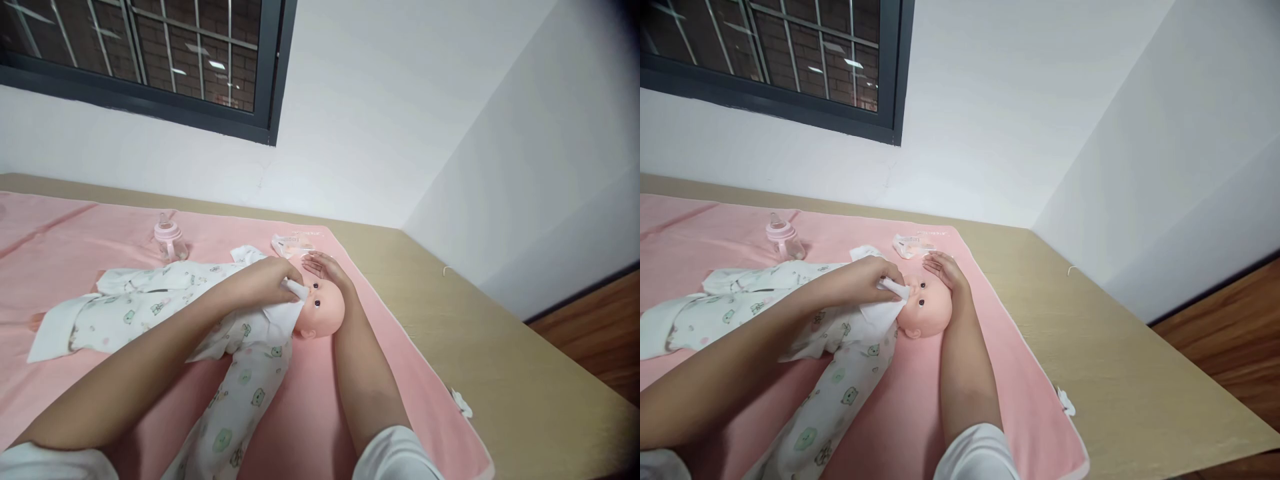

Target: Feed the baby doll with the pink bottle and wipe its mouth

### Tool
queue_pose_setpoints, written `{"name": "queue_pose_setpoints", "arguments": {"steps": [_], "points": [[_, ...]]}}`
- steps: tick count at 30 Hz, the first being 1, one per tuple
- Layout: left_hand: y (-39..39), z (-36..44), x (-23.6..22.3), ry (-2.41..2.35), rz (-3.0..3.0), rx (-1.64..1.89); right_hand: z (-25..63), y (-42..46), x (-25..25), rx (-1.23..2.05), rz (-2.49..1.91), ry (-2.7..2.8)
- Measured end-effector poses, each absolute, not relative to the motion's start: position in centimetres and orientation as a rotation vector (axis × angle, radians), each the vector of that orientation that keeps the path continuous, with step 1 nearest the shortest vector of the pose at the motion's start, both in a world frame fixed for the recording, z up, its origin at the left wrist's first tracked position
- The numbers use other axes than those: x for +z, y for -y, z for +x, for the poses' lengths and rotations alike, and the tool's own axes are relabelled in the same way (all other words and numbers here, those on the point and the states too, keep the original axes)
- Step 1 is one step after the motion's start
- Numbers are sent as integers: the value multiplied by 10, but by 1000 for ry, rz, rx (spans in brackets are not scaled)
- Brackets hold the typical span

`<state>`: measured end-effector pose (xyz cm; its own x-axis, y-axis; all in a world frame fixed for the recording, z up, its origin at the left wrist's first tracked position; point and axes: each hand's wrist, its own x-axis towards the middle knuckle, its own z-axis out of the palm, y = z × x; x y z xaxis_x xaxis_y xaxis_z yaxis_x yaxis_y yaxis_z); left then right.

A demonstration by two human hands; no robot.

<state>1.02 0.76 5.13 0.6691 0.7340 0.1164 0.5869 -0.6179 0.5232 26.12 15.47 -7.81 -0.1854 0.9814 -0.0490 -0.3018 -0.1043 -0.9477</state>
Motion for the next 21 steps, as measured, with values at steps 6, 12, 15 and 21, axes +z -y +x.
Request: {"name": "queue_pose_setpoints", "arguments": {"steps": [6,12,15,21], "points": [[-2,17,51,-1168,2426,430,261,-155,-79,1516,-933,1063],[0,18,54,-1123,2469,452,261,-154,-78,1523,-939,1063],[-1,17,53,-1113,2467,448,261,-154,-77,1529,-940,1064],[-3,16,52,-1113,2483,444,262,-156,-79,1524,-932,1067]]}}
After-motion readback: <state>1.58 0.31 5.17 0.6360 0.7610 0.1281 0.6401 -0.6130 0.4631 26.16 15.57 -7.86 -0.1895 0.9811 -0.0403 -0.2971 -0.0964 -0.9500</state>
